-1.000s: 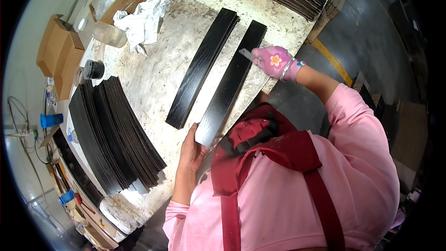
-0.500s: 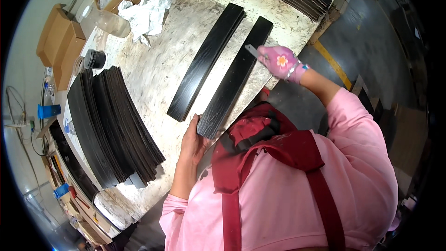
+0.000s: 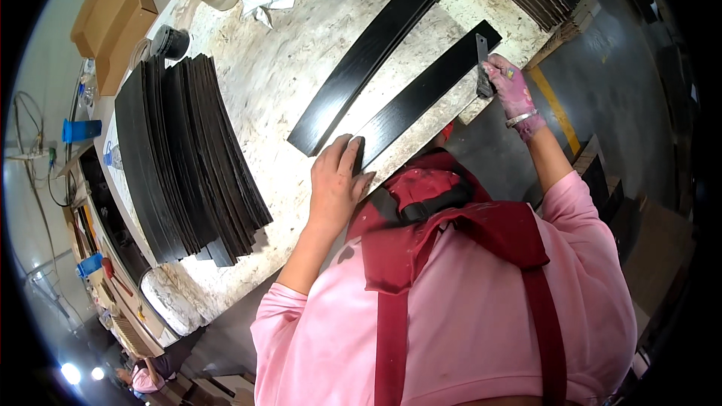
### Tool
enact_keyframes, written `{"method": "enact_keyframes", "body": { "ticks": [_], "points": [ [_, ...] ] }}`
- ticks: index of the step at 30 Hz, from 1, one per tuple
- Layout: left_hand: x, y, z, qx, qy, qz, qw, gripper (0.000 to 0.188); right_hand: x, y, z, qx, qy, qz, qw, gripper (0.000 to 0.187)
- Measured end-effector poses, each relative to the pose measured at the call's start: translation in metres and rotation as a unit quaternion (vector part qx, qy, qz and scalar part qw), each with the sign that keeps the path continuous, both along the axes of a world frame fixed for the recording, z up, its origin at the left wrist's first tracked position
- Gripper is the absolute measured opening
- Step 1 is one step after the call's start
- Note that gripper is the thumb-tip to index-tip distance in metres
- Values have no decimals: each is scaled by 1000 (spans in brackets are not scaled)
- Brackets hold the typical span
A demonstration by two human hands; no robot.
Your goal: The person scrapes the edges and surfaces of long, dark wooden boards with a small metal tool, handling the boards one at a time and placing them in stacks on a workbench.
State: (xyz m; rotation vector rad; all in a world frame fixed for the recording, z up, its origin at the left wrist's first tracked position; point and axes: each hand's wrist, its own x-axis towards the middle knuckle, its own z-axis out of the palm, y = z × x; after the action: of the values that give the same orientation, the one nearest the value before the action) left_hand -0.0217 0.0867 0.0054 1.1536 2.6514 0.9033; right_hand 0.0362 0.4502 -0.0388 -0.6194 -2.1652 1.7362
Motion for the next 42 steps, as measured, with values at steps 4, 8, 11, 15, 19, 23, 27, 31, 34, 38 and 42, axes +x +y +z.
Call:
{"method": "enact_keyframes", "body": {
  "ticks": [4, 8, 11, 15, 19, 23, 27, 31, 34, 38, 42],
  "points": [
    [-7, 9, -4, 27, 38, 33, 998, 57, 3, -8, 22, -63, -75, -59, 993, 21],
    [-15, 57, -14, -18, 13, -5, 1000, 61, 4, 1, 1, -43, -109, -62, 991, 43],
    [-17, 52, -21, 34, 59, -10, 998, 51, 0, -17, 15, 23, -61, -51, 997, 43],
    [5, -1, 23, 54, 49, 49, 996, 49, 8, 48, -12, 38, 40, -53, 997, 43],
    [-4, -69, 82, -40, 105, 233, 966, 48, 12, 65, -15, 33, 126, -54, 990, 41],
    [-21, -123, 102, -118, 186, 368, 903, 38, 1, 19, 4, 43, 63, 31, 997, 28],
    [-24, -158, 81, -280, 244, 429, 824, 36, -12, -17, 11, 86, 59, 84, 991, 26],
    [-29, -136, 76, -242, 250, 396, 850, 43, -20, -38, 48, 209, -55, 115, 970, 33],
    [-27, -101, 47, -16, 64, 311, 948, 55, -33, -26, 39, 216, -36, 104, 970, 37],
    [-18, -52, -11, 21, -27, 277, 960, 72, -74, -36, 61, 283, -54, 165, 943, 34],
    [-25, -39, -25, 51, -56, 308, 948, 58, -135, -41, 81, 364, -176, 214, 889, 31]
  ]
}}
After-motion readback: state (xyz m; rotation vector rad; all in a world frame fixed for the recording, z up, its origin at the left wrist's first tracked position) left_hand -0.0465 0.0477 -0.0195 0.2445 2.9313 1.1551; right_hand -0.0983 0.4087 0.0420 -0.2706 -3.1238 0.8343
